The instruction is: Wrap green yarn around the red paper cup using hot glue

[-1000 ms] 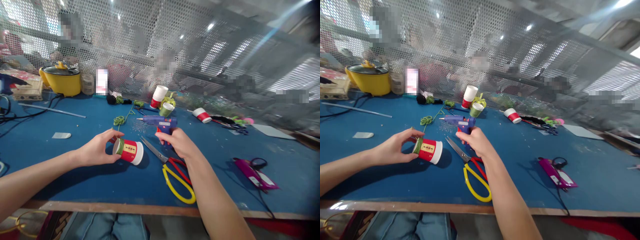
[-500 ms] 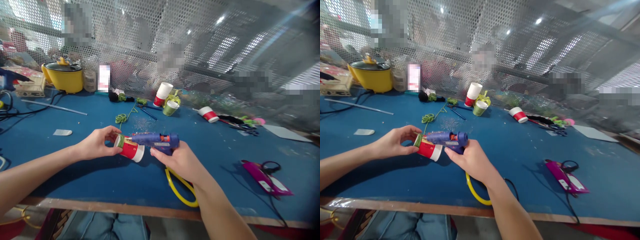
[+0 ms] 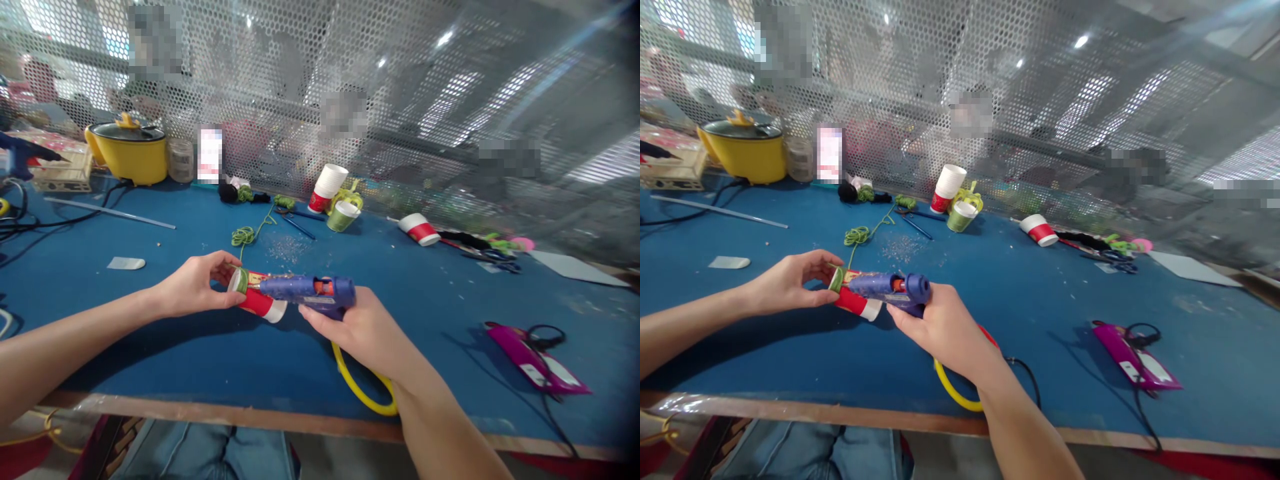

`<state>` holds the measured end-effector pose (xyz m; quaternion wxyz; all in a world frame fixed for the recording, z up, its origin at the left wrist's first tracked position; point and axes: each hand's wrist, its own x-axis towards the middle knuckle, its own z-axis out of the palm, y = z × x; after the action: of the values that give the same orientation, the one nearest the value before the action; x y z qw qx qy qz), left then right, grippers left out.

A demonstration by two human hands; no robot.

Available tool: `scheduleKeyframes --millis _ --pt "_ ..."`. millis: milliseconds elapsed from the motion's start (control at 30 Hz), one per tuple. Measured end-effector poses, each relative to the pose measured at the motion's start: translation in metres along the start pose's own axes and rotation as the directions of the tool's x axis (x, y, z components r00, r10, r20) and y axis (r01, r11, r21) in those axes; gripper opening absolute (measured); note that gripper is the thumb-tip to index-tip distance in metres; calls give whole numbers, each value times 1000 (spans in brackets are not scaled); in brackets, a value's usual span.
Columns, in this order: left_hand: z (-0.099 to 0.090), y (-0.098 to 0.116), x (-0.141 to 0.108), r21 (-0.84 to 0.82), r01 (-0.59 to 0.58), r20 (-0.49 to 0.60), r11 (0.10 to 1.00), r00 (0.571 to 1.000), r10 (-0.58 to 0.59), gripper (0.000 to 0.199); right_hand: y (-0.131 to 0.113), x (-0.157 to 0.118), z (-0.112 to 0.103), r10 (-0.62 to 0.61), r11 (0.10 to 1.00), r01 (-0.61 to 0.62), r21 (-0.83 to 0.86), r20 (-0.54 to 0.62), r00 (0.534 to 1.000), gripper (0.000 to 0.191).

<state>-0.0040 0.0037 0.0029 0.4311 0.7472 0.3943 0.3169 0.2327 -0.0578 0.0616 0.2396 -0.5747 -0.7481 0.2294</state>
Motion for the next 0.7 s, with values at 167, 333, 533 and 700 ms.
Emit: scheduleKeyframes --millis 167,333,533,700 --pt "0 1 -1 9 -7 6 1000 1000 7 45 -1 -1 0 -12 1000 12 -8 -2 1000 15" --pt "0 0 -2 39 -70 20 997 997 69 46 -2 -2 -1 -27 999 26 -30 -19 999 15" --pt "0 1 -2 109 -163 29 981 987 161 50 0 -2 -1 -12 1000 11 -26 -40 999 16" --pt "-2 2 -2 141 -155 30 978 988 152 50 -2 -4 -2 -16 1000 16 -24 6 1000 15"
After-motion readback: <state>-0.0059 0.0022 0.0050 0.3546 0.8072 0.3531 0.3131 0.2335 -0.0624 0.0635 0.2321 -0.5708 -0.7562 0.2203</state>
